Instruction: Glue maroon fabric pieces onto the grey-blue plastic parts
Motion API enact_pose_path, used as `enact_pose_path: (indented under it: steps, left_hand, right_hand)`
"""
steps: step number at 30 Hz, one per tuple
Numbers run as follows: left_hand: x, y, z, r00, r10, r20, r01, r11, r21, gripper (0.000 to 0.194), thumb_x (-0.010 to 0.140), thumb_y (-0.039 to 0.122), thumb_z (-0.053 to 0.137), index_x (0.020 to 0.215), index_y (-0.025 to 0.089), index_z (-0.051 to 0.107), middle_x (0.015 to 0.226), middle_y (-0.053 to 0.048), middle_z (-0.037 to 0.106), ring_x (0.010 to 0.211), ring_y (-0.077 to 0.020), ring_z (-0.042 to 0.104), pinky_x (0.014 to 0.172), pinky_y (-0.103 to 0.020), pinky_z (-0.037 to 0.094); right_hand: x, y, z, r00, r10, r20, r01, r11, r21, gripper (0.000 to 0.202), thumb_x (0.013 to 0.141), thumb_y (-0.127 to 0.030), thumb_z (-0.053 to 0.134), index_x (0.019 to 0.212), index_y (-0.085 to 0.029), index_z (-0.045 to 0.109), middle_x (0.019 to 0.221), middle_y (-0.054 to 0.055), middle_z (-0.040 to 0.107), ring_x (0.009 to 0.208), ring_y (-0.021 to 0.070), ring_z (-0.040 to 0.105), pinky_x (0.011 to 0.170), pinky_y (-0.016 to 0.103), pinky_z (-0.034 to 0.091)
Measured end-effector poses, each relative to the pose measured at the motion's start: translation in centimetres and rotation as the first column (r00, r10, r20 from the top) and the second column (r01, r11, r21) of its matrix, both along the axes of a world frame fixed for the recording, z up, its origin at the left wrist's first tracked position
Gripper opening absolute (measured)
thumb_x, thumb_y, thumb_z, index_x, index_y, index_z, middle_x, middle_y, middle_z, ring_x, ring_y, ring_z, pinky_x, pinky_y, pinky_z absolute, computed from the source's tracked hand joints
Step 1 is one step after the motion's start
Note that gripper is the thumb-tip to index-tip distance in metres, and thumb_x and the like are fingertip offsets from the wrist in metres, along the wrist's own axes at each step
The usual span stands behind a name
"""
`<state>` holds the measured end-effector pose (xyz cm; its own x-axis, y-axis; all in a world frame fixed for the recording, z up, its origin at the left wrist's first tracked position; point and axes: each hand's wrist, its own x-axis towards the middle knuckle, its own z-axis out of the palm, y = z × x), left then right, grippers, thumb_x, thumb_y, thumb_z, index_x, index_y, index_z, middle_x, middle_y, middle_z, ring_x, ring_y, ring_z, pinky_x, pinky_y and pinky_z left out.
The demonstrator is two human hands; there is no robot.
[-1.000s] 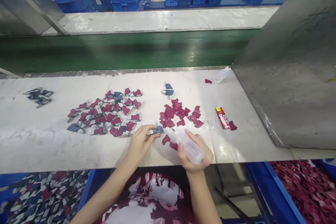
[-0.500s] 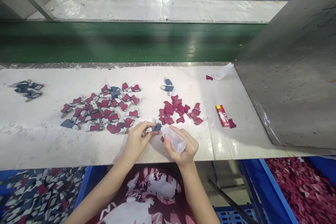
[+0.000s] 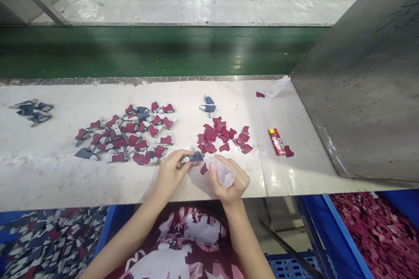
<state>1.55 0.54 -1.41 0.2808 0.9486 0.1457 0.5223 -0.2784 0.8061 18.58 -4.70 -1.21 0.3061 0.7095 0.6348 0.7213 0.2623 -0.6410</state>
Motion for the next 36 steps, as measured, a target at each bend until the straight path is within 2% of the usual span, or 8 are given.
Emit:
enact_pose_path:
  steps: [8,23,36]
  left_hand:
    - [0.1,0.1,-0.3,1.0,0.012,0.02,-0.012,1.0,0.022,0.017,0.085,0.018,0.074,0.1,0.023,0.07,0.1,-0.004,0.077,0.089,-0.022,0.071,0.077,-0.033,0.057]
    - [0.1,0.1,-0.4,0.998,0.062,0.014,-0.062,0.998,-0.02,0.022,0.079,0.014,0.08,0.098,0.023,0.073,0.098,-0.004,0.078,0.081,-0.021,0.071,0.074,-0.033,0.058]
    - [0.1,0.2,-0.1,0.998,0.059,0.018,-0.058,0.997,-0.045,0.023,0.079,0.008,0.075,0.097,0.023,0.073,0.097,-0.004,0.078,0.085,-0.0218,0.072,0.079,-0.035,0.058]
  right_hand:
    - [0.2,-0.5,-0.6,0.996,-0.007,-0.089,0.009,1.0,0.023,0.011,0.085,-0.021,0.068,0.095,-0.018,0.073,0.081,0.007,0.076,0.068,0.0227,0.073,0.058,0.034,0.059]
    - [-0.9,-0.1,0.2,0.992,0.078,-0.095,-0.077,0.997,0.009,0.012,0.084,-0.023,0.068,0.092,-0.017,0.073,0.08,0.007,0.076,0.066,0.0224,0.073,0.057,0.033,0.06]
    - [-1.4,0.2,0.0,0.981,0.149,-0.126,-0.145,0.989,0.036,0.017,0.083,-0.018,0.069,0.099,-0.018,0.072,0.083,0.007,0.076,0.068,0.0213,0.073,0.059,0.032,0.058]
